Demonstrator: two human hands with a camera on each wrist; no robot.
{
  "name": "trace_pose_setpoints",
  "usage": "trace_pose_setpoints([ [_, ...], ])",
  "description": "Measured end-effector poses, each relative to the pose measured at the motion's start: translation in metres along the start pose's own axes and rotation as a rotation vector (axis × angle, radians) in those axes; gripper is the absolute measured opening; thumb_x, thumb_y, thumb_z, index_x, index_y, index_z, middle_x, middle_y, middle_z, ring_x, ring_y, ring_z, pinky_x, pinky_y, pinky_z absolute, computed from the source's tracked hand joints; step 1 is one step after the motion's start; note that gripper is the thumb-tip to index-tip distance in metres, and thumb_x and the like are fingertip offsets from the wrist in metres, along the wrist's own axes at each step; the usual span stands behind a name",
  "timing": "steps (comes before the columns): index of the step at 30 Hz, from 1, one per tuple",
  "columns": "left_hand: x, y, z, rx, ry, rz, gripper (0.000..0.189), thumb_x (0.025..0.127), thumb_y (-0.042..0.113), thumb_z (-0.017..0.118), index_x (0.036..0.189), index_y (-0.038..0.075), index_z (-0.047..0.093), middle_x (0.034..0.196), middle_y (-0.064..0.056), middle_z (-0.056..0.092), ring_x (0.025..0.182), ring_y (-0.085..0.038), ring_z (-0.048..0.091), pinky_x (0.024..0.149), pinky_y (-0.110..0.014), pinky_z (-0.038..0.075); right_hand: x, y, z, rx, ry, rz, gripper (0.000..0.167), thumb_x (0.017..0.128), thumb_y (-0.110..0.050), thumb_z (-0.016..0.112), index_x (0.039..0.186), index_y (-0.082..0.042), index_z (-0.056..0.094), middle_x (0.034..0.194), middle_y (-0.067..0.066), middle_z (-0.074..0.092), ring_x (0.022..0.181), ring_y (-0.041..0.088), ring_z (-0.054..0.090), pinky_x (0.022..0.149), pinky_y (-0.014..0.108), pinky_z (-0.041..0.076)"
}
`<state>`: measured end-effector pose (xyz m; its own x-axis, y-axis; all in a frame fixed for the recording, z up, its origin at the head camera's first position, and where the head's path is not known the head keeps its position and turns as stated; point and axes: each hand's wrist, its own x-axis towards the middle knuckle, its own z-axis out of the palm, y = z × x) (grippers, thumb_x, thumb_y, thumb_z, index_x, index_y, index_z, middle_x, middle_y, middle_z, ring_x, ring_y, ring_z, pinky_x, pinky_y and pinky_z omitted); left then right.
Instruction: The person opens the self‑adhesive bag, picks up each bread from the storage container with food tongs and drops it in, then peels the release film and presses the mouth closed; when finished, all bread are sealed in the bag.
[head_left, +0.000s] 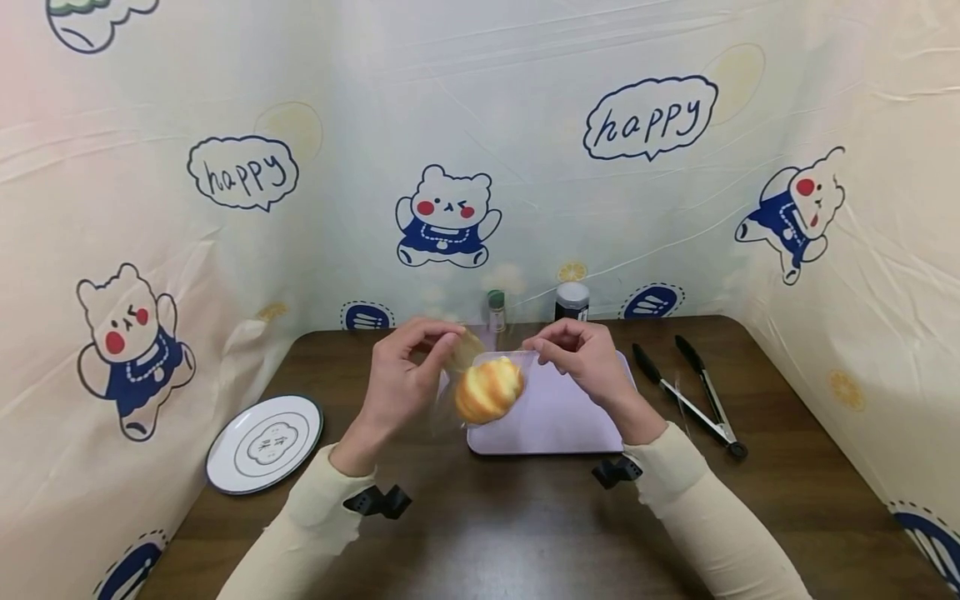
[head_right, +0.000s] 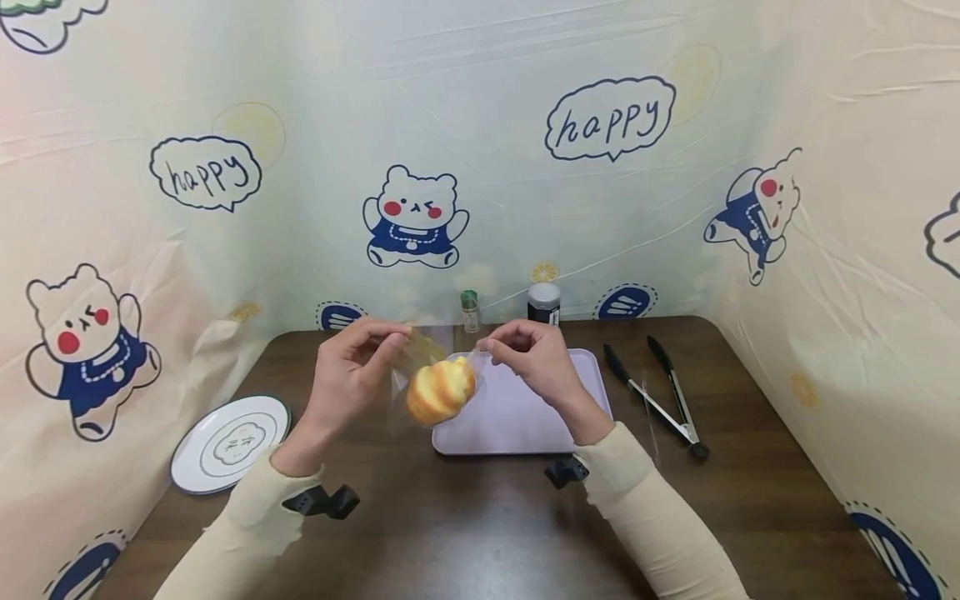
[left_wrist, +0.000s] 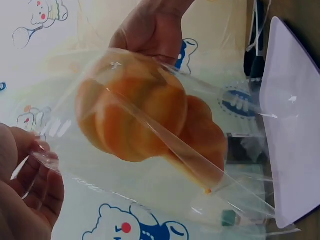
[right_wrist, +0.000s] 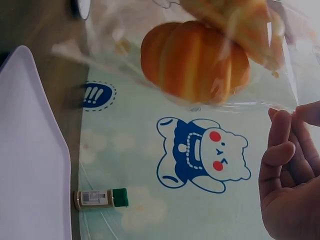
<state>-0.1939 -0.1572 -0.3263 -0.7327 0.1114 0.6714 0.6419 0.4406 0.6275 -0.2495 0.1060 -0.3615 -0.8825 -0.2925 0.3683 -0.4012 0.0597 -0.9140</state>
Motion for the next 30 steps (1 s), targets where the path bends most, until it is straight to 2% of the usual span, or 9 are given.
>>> trace_pose_setpoints([
  [5,0.001,-0.002,-0.004,-0.015,0.029,-0.109,0.013,0.095,0.015,0.067,0.105,0.015,0.076,0.103,-0.002,0.073,0.08,-0.011,0.06,0.069,-0.019,0.052,0.0,-0.001,-0.008,0.092,0.009,-0.028,0.013,0.091,-0.011,0.072,0.096,0.001,0.067,0.091,-0.004,0.078,0.062,0.013,0.061,0.053,0.026,0.047],
  [8,0.002,-0.001,-0.004,-0.028,0.035,-0.171,0.014,0.096,0.012,0.066,0.106,0.009,0.075,0.093,-0.009,0.072,0.072,-0.012,0.058,0.062,-0.019,0.049,0.0,-0.002,-0.011,0.142,0.0,-0.029,0.015,0.092,-0.007,0.07,0.1,0.004,0.065,0.091,-0.004,0.078,0.064,0.012,0.067,0.057,0.026,0.053],
  [11,0.003,0.001,-0.005,-0.077,0.016,-0.211,0.015,0.096,0.011,0.066,0.106,0.005,0.074,0.083,-0.015,0.069,0.065,-0.017,0.06,0.058,-0.021,0.051,0.001,-0.004,-0.012,0.174,-0.014,-0.018,0.021,0.092,-0.005,0.069,0.108,0.009,0.065,0.092,-0.004,0.077,0.069,0.012,0.072,0.064,0.028,0.06],
  [13,0.003,0.001,-0.005,-0.117,-0.003,-0.228,0.015,0.096,0.013,0.066,0.107,0.006,0.074,0.083,-0.016,0.071,0.064,-0.018,0.065,0.06,-0.023,0.055,0.001,-0.004,-0.012,0.181,-0.025,-0.01,0.025,0.093,-0.004,0.068,0.111,0.011,0.065,0.093,-0.003,0.077,0.073,0.013,0.074,0.069,0.029,0.061],
  [18,0.003,0.001,-0.006,-0.203,-0.04,-0.228,0.017,0.095,0.019,0.068,0.107,0.008,0.075,0.1,-0.013,0.075,0.072,-0.016,0.073,0.071,-0.03,0.061,0.001,-0.005,-0.015,0.15,-0.056,-0.007,0.025,0.091,-0.004,0.07,0.111,0.012,0.066,0.096,-0.001,0.076,0.081,0.018,0.074,0.077,0.031,0.061],
  [22,0.002,0.001,-0.008,-0.214,-0.058,-0.218,0.018,0.092,0.018,0.072,0.107,0.008,0.075,0.1,-0.014,0.076,0.078,-0.016,0.073,0.074,-0.026,0.06,0.001,-0.007,-0.016,0.096,-0.071,0.002,0.027,0.089,-0.008,0.073,0.111,0.008,0.068,0.099,-0.001,0.075,0.085,0.021,0.073,0.08,0.03,0.061],
  [26,0.002,0.0,-0.009,-0.158,-0.068,-0.243,0.019,0.087,0.022,0.078,0.104,0.013,0.076,0.1,-0.008,0.077,0.08,-0.014,0.071,0.072,-0.024,0.059,0.001,-0.008,-0.018,0.014,-0.062,0.02,0.028,0.088,-0.016,0.076,0.11,0.001,0.071,0.097,0.0,0.076,0.083,0.018,0.072,0.08,0.03,0.06],
  [30,0.003,-0.003,-0.013,-0.081,-0.074,-0.289,0.018,0.088,0.031,0.077,0.102,0.019,0.077,0.1,-0.001,0.076,0.083,-0.014,0.068,0.073,-0.024,0.057,0.002,-0.011,-0.022,-0.053,-0.052,0.036,0.025,0.087,-0.023,0.078,0.106,-0.007,0.075,0.091,0.001,0.076,0.081,0.02,0.072,0.079,0.035,0.06],
])
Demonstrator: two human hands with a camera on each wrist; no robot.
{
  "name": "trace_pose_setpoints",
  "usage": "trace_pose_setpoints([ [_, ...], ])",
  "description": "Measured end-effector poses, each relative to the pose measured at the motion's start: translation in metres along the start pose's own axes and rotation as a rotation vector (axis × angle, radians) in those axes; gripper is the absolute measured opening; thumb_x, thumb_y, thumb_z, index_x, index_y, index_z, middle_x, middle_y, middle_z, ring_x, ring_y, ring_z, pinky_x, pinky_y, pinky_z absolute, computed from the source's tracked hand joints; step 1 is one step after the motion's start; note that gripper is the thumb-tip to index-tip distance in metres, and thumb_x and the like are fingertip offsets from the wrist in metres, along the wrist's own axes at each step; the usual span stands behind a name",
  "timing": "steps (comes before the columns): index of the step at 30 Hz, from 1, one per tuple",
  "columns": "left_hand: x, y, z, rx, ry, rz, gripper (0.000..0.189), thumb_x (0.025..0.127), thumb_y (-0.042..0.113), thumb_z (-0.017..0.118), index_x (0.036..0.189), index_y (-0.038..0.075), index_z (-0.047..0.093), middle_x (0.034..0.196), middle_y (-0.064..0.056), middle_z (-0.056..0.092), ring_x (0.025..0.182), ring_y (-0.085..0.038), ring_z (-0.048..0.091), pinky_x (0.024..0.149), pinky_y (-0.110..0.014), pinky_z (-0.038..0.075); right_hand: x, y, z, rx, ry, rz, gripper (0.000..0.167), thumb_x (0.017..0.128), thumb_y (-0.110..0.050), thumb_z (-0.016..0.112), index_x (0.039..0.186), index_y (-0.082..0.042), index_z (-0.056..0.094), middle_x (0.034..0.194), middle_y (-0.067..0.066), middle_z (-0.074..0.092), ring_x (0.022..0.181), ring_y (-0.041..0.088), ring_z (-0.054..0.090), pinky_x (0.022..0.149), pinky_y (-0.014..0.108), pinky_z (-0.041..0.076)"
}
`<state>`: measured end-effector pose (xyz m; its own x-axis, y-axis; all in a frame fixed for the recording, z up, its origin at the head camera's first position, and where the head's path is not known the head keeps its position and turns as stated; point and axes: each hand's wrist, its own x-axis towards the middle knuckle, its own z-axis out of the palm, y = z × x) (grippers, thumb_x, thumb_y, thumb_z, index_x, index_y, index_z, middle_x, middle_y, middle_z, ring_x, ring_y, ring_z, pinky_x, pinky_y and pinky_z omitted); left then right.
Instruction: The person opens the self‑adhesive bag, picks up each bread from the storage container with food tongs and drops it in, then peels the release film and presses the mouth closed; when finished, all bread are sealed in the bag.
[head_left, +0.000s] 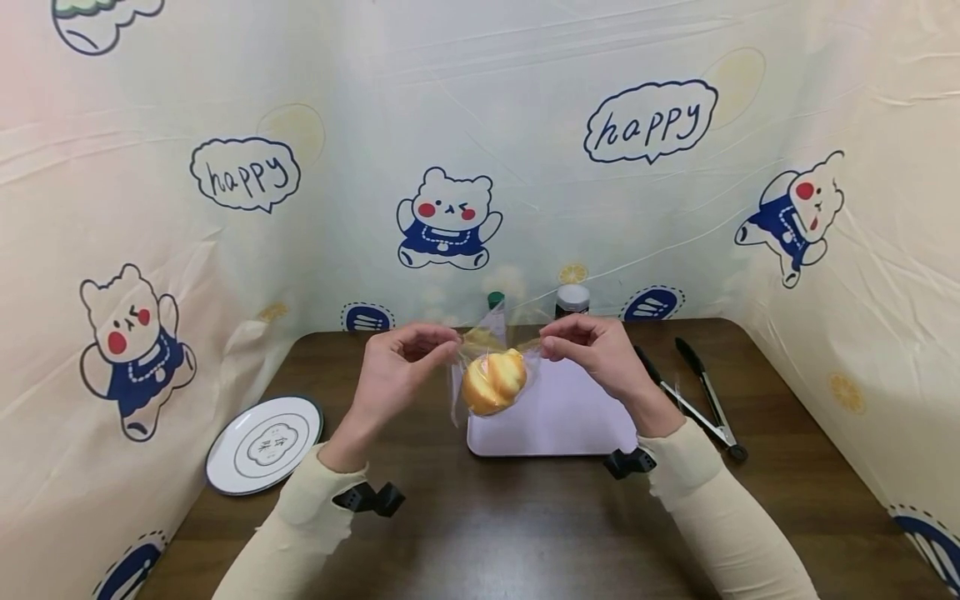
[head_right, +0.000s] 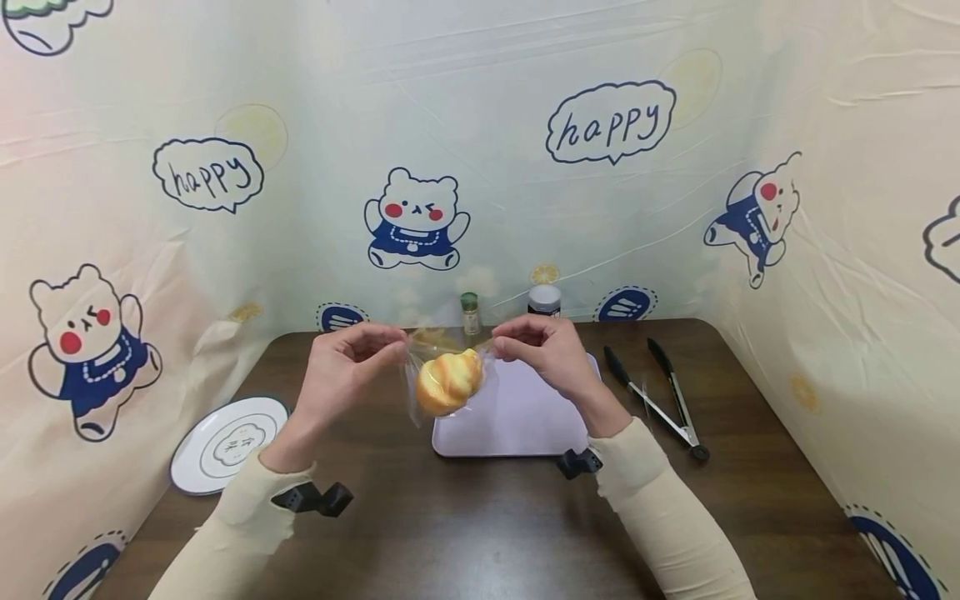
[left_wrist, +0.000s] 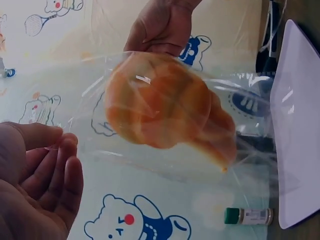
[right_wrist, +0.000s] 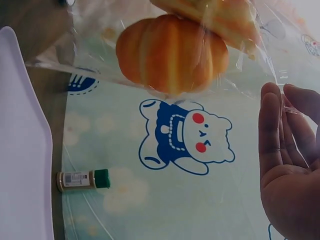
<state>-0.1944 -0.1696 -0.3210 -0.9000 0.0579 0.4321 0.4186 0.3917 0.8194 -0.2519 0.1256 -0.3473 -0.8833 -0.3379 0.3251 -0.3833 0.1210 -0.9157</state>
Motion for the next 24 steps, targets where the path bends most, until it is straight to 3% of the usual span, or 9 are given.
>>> trace_pose_setpoints([
  [5,0.001,-0.004,-0.006,0.007,0.003,-0.018,0.02,0.09,0.033,0.075,0.102,0.017,0.077,0.104,-0.002,0.076,0.09,-0.018,0.069,0.077,-0.025,0.057,0.0,-0.004,-0.007,-0.033,-0.018,0.0,0.022,0.089,-0.024,0.076,0.104,-0.008,0.075,0.088,0.004,0.075,0.08,0.023,0.07,0.08,0.04,0.06],
  [12,0.002,-0.005,-0.011,0.019,0.02,-0.045,0.027,0.089,0.042,0.074,0.104,0.02,0.077,0.101,0.0,0.075,0.086,-0.02,0.065,0.073,-0.025,0.056,0.001,-0.006,-0.017,-0.039,-0.026,-0.033,0.018,0.091,-0.018,0.073,0.101,-0.004,0.072,0.082,0.004,0.073,0.072,0.021,0.069,0.07,0.033,0.06],
  [20,0.004,-0.008,-0.015,0.013,-0.012,-0.013,0.02,0.091,0.032,0.073,0.104,0.017,0.076,0.099,-0.005,0.075,0.083,-0.03,0.062,0.068,-0.024,0.052,0.0,-0.006,-0.023,-0.058,-0.066,-0.111,0.024,0.093,-0.01,0.07,0.115,-0.003,0.07,0.083,0.004,0.07,0.064,0.023,0.064,0.062,0.03,0.057],
  [24,0.003,-0.009,-0.016,-0.006,-0.032,-0.005,0.019,0.091,0.03,0.073,0.104,0.016,0.076,0.099,-0.005,0.075,0.08,-0.032,0.06,0.065,-0.024,0.051,-0.001,-0.005,-0.025,-0.06,-0.049,-0.157,0.021,0.093,-0.007,0.069,0.113,-0.002,0.071,0.078,0.004,0.068,0.062,0.021,0.063,0.058,0.03,0.053],
])
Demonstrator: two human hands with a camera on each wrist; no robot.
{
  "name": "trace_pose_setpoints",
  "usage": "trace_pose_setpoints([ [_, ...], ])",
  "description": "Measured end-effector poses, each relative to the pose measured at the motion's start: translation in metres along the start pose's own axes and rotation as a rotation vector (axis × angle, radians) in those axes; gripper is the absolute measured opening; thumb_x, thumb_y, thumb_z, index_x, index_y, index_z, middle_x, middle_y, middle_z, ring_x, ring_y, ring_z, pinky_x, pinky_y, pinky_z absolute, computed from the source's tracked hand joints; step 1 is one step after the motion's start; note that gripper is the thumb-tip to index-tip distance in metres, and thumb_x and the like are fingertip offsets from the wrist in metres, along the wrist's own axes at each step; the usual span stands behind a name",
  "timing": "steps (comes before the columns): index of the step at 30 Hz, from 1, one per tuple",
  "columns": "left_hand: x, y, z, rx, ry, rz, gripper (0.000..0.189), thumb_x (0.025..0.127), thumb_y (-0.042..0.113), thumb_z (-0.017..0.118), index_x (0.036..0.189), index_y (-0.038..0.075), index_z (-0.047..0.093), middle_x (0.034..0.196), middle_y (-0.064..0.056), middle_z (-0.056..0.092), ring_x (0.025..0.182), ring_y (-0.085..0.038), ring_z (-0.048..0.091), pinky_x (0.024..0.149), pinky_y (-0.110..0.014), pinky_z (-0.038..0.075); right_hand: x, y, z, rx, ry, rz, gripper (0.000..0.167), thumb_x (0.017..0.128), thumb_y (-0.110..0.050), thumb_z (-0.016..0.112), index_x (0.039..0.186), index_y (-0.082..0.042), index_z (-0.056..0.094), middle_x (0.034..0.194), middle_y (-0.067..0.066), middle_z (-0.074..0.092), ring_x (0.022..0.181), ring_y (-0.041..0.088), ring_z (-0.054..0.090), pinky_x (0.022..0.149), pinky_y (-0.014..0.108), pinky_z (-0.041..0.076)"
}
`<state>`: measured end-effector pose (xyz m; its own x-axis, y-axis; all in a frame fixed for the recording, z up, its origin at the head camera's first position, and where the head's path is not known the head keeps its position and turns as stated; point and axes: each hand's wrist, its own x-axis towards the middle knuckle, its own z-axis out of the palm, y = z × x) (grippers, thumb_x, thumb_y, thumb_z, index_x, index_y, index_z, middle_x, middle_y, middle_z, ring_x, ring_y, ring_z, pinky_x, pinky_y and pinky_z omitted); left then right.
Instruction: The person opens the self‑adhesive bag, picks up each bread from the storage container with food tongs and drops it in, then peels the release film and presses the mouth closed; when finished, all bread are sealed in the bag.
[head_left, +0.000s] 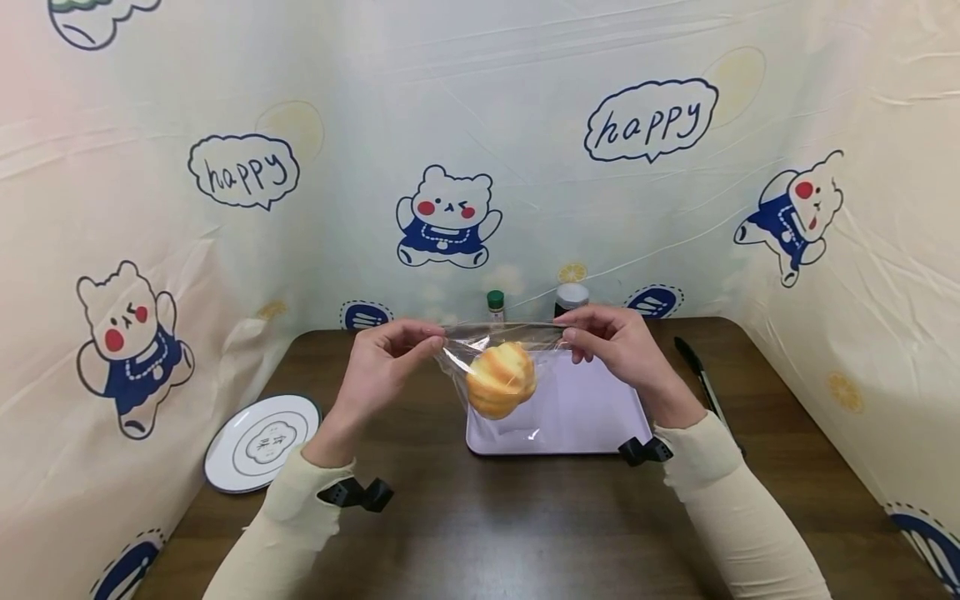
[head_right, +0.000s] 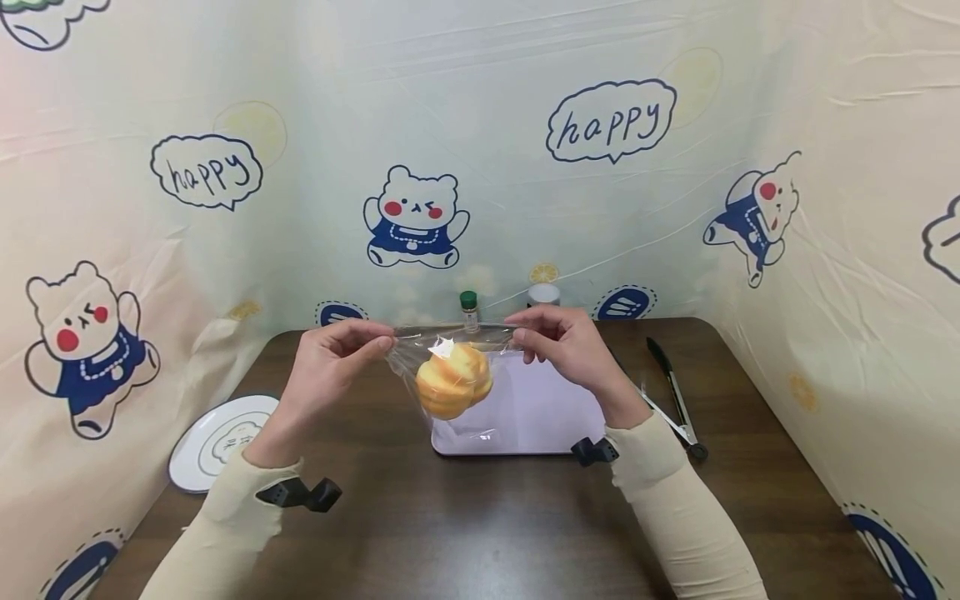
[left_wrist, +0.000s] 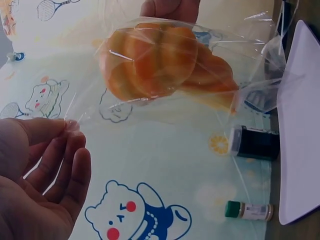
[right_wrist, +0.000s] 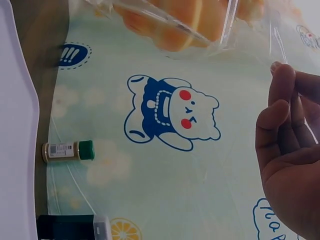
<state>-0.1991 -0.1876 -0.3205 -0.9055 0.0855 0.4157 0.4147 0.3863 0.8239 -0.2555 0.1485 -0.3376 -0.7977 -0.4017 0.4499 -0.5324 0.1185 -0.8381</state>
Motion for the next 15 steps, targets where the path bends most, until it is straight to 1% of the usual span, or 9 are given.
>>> trace_pose_setpoints([
  [4,-0.0003,0.0001,-0.0012,-0.047,-0.025,0.018,0.019,0.092,0.025,0.073,0.106,0.014,0.075,0.098,-0.001,0.074,0.078,-0.027,0.06,0.065,-0.024,0.052,-0.0012,0.0007,0.0,0.029,0.022,-0.058,0.018,0.092,-0.004,0.068,0.109,0.002,0.072,0.073,-0.001,0.067,0.06,0.019,0.063,0.055,0.03,0.051],
  [7,-0.0004,-0.0002,-0.0023,-0.078,-0.041,0.033,0.017,0.093,0.022,0.071,0.106,0.012,0.075,0.097,0.003,0.074,0.079,-0.025,0.062,0.068,-0.024,0.054,-0.0025,0.001,0.0,0.079,0.011,-0.115,0.018,0.092,-0.001,0.066,0.107,0.007,0.071,0.075,-0.002,0.068,0.059,0.019,0.062,0.056,0.028,0.052],
  [8,-0.0007,-0.0003,-0.0027,-0.085,-0.047,0.04,0.017,0.093,0.021,0.071,0.106,0.011,0.075,0.097,0.004,0.074,0.079,-0.024,0.063,0.069,-0.025,0.055,-0.003,0.001,-0.0003,0.099,0.003,-0.134,0.017,0.092,-0.001,0.066,0.107,0.007,0.071,0.077,-0.002,0.069,0.059,0.019,0.062,0.057,0.028,0.053],
  [11,-0.0021,0.0,-0.0044,-0.096,-0.074,0.059,0.015,0.094,0.018,0.069,0.106,0.009,0.074,0.097,0.006,0.073,0.08,-0.023,0.065,0.071,-0.026,0.057,-0.0048,0.0014,-0.0014,0.17,-0.024,-0.169,0.018,0.093,0.001,0.065,0.107,0.0,0.075,0.083,-0.002,0.071,0.061,0.018,0.061,0.06,0.026,0.055],
  [14,-0.004,0.0006,-0.0064,-0.107,-0.109,0.092,0.015,0.095,0.014,0.067,0.107,0.008,0.074,0.099,0.006,0.073,0.082,-0.025,0.065,0.072,-0.025,0.058,-0.0063,0.0019,-0.0031,0.224,-0.054,-0.19,0.024,0.094,0.001,0.063,0.105,-0.013,0.078,0.087,-0.001,0.072,0.065,0.017,0.061,0.064,0.024,0.056],
  [15,-0.0044,0.0008,-0.0072,-0.113,-0.123,0.108,0.015,0.095,0.012,0.067,0.107,0.007,0.074,0.099,0.006,0.073,0.083,-0.027,0.065,0.073,-0.025,0.058,-0.0065,0.0019,-0.0035,0.238,-0.065,-0.198,0.025,0.095,0.002,0.062,0.103,-0.015,0.079,0.088,-0.001,0.072,0.067,0.016,0.061,0.064,0.024,0.056],
])
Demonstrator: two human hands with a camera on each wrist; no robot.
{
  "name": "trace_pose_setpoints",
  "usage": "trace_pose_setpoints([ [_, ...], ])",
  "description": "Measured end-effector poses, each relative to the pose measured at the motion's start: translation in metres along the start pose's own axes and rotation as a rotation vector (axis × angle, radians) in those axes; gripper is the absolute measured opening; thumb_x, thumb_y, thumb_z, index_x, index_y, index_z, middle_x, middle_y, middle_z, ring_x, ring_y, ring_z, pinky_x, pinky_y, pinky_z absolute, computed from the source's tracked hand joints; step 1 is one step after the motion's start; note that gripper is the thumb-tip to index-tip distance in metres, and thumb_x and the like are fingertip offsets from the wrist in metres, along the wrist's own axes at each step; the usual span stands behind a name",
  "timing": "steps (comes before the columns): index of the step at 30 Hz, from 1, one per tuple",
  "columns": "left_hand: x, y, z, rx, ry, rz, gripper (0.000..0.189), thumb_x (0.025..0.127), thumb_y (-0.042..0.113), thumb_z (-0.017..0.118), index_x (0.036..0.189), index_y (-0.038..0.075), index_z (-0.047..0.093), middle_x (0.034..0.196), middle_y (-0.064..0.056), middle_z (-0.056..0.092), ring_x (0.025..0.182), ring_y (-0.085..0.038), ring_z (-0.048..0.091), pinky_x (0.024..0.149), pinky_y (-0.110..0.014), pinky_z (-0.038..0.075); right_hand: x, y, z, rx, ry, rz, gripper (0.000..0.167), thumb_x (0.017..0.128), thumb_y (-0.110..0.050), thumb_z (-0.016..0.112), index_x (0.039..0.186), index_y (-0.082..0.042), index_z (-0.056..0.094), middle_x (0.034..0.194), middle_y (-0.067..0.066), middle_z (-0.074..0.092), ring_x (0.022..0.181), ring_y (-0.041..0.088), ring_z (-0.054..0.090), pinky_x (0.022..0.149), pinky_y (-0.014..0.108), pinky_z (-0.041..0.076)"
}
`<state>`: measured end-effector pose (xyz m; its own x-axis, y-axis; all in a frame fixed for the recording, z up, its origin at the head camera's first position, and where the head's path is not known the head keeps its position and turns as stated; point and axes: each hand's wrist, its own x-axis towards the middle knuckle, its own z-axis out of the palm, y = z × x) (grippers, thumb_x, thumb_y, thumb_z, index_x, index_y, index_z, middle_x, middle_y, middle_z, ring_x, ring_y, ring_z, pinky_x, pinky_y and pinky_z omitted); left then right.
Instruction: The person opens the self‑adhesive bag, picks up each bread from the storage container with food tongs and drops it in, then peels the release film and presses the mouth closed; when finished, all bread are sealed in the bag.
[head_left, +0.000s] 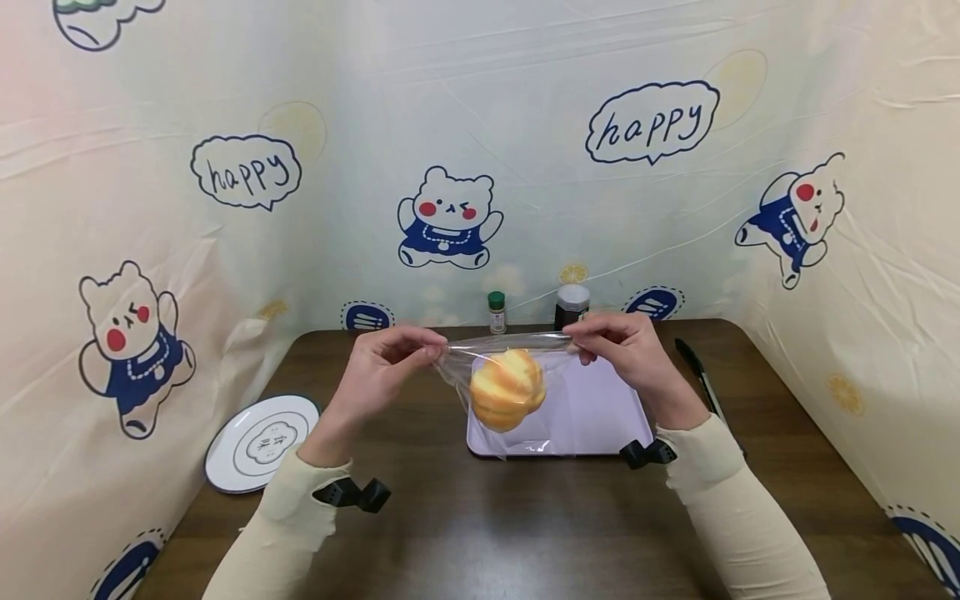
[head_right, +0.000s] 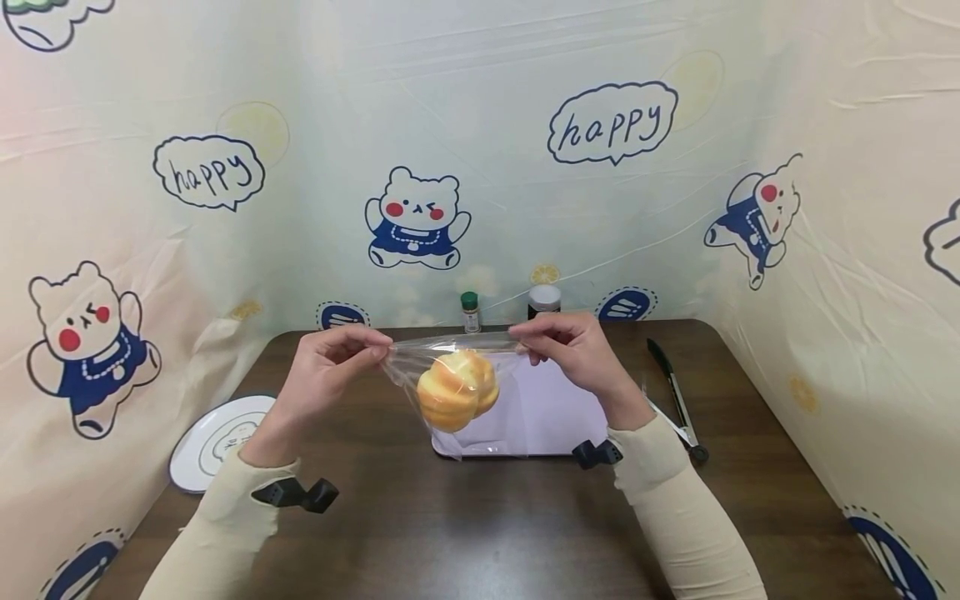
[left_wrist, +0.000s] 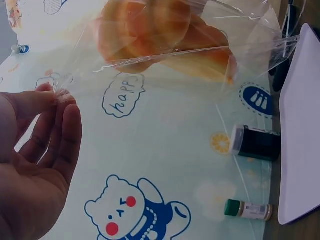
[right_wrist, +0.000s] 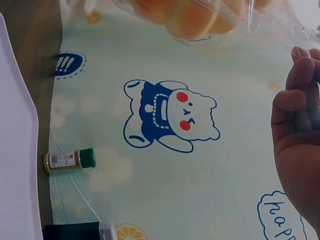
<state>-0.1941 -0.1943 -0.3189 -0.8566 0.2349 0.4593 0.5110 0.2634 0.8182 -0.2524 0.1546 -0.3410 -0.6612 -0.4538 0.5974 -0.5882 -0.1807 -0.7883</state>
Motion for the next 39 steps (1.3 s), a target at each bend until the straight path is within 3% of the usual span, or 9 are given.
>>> trace_pose_setpoints([
  [3,-0.0008,0.0009,-0.0017,-0.02,-0.043,0.067,0.015,0.095,0.007,0.065,0.106,0.005,0.075,0.1,0.004,0.073,0.085,-0.028,0.064,0.073,-0.024,0.058,-0.0003,0.0003,-0.0016,0.024,-0.034,-0.027,0.026,0.096,0.002,0.06,0.098,-0.016,0.079,0.087,0.0,0.071,0.07,0.016,0.06,0.066,0.025,0.056],
  [8,-0.0011,0.0006,-0.0034,-0.041,-0.097,0.177,0.017,0.095,-0.003,0.061,0.101,0.001,0.075,0.1,0.0,0.072,0.086,-0.019,0.063,0.072,-0.023,0.056,0.0002,0.001,-0.0034,0.017,-0.08,-0.054,0.019,0.096,0.003,0.058,0.094,-0.005,0.076,0.092,-0.002,0.072,0.078,0.016,0.062,0.069,0.025,0.056],
  [12,-0.0009,-0.0007,-0.0036,-0.022,-0.111,0.198,0.019,0.094,-0.006,0.06,0.099,0.002,0.076,0.1,-0.003,0.072,0.087,-0.016,0.063,0.072,-0.024,0.056,-0.0002,0.0003,-0.0041,-0.027,-0.086,-0.034,0.019,0.096,0.005,0.058,0.094,-0.003,0.075,0.096,-0.001,0.072,0.086,0.015,0.064,0.073,0.025,0.057],
  [17,-0.0013,-0.0024,-0.0032,0.023,-0.082,0.164,0.017,0.091,0.001,0.064,0.098,0.006,0.077,0.1,-0.006,0.072,0.091,-0.016,0.063,0.072,-0.025,0.056,-0.0009,-0.0022,-0.0046,-0.114,-0.054,0.014,0.027,0.094,0.003,0.055,0.094,-0.01,0.078,0.097,-0.001,0.073,0.094,0.013,0.065,0.079,0.023,0.055],
  [22,-0.0012,-0.0033,-0.0035,0.045,-0.053,0.117,0.012,0.09,0.01,0.071,0.1,0.01,0.078,0.101,-0.006,0.073,0.091,-0.016,0.063,0.071,-0.025,0.056,-0.0005,-0.005,-0.0045,-0.169,-0.029,0.049,0.022,0.094,-0.003,0.057,0.094,-0.009,0.078,0.099,-0.002,0.075,0.101,0.014,0.065,0.088,0.025,0.052],
  [28,-0.0011,-0.0045,-0.0049,0.047,-0.058,0.103,0.014,0.089,0.008,0.074,0.102,0.01,0.078,0.102,-0.002,0.073,0.092,-0.017,0.065,0.07,-0.024,0.056,-0.001,-0.0066,-0.0051,-0.179,-0.007,0.106,0.013,0.09,-0.002,0.07,0.097,-0.007,0.079,0.101,-0.001,0.075,0.094,0.014,0.066,0.074,0.023,0.056],
  [33,-0.0008,-0.0046,-0.006,0.046,-0.079,0.094,0.018,0.088,0.005,0.074,0.105,0.01,0.078,0.103,-0.002,0.074,0.091,-0.017,0.066,0.069,-0.023,0.056,-0.0011,-0.0058,-0.0073,-0.22,-0.019,0.109,0.015,0.087,0.0,0.073,0.102,0.001,0.077,0.101,-0.006,0.074,0.082,0.013,0.065,0.067,0.024,0.057],
  [39,0.0008,-0.0057,-0.0062,0.103,-0.139,-0.032,0.028,0.089,0.014,0.075,0.117,0.015,0.07,0.107,-0.003,0.072,0.093,-0.018,0.067,0.08,-0.025,0.059,-0.0007,-0.0043,-0.0073,-0.245,-0.01,0.065,0.018,0.085,0.003,0.074,0.103,0.006,0.073,0.097,-0.012,0.075,0.072,0.011,0.07,0.064,0.025,0.058],
])
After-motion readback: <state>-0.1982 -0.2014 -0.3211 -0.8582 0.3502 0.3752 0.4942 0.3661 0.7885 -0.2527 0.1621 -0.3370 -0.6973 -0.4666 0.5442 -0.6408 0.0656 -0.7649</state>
